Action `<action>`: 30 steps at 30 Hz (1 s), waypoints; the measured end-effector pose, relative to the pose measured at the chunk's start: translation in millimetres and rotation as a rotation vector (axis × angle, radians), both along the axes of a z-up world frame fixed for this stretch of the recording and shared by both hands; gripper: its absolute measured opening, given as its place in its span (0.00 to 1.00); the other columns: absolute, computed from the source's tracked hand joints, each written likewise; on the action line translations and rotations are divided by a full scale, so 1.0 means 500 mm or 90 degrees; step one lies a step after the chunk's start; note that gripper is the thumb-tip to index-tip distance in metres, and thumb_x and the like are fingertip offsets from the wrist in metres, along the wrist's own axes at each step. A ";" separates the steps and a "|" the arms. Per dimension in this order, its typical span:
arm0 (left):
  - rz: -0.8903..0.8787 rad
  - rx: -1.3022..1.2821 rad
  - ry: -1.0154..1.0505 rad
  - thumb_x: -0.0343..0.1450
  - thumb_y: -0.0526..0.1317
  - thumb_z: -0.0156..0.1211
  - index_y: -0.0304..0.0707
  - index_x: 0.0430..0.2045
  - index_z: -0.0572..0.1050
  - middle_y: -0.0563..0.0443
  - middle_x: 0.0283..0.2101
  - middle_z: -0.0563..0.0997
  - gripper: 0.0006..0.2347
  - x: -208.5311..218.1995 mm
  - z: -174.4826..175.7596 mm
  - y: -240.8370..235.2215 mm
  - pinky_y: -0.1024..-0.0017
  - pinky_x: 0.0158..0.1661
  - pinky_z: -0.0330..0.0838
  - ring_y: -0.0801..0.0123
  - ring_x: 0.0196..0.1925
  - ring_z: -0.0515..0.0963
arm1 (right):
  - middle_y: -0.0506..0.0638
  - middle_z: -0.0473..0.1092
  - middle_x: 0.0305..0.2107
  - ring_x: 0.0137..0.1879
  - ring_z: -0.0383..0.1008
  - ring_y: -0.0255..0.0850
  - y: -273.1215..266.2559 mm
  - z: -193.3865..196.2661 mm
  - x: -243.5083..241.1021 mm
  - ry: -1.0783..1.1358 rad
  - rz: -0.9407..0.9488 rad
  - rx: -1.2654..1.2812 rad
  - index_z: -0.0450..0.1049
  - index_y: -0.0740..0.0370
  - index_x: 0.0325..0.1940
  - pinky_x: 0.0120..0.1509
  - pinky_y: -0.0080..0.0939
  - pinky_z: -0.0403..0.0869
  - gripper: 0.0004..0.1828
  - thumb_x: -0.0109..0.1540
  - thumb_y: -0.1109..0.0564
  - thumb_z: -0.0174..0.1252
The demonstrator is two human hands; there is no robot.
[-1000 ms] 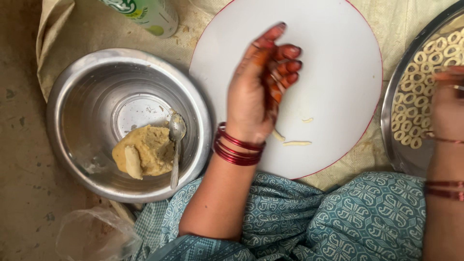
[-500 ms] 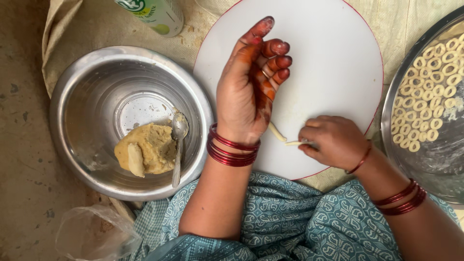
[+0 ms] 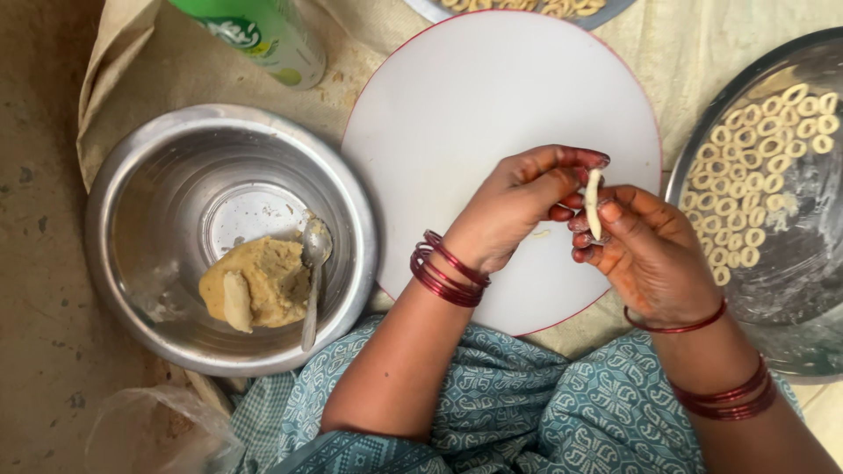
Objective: The person sits on the floor and shapes small pieces of dough into ring-shaped snacks by hand. They roll the dough into thin strips, join the ends to form rings, and place the finished pieces onto a metal tray.
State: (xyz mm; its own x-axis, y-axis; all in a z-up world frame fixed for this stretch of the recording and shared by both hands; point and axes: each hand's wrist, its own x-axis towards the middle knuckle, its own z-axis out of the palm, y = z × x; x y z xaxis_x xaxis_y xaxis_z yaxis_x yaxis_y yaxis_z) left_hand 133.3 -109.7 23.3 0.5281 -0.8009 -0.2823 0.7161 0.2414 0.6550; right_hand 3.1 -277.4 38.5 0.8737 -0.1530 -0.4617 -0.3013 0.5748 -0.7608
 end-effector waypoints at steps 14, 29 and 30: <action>0.154 -0.208 0.158 0.87 0.49 0.46 0.23 0.58 0.70 0.37 0.48 0.80 0.21 -0.032 -0.038 -0.035 0.62 0.55 0.75 0.59 0.52 0.80 | 0.54 0.76 0.43 0.48 0.78 0.40 0.047 0.054 0.025 -0.072 0.003 -0.381 0.74 0.61 0.51 0.52 0.43 0.78 0.10 0.67 0.56 0.60; 0.184 -0.364 -0.024 0.75 0.70 0.39 0.51 0.75 0.47 0.48 0.83 0.42 0.37 -0.157 0.006 -0.124 0.54 0.77 0.43 0.56 0.86 0.42 | 0.57 0.54 0.69 0.76 0.45 0.51 0.116 0.064 0.030 -0.253 0.166 -1.175 0.69 0.56 0.61 0.79 0.58 0.51 0.22 0.73 0.42 0.41; 0.330 -0.470 -0.032 0.76 0.67 0.34 0.55 0.75 0.47 0.48 0.82 0.44 0.33 -0.170 0.037 -0.137 0.52 0.78 0.45 0.53 0.85 0.44 | 0.58 0.54 0.69 0.76 0.44 0.51 0.133 0.064 0.027 -0.289 0.212 -1.169 0.69 0.56 0.62 0.79 0.58 0.50 0.23 0.73 0.41 0.41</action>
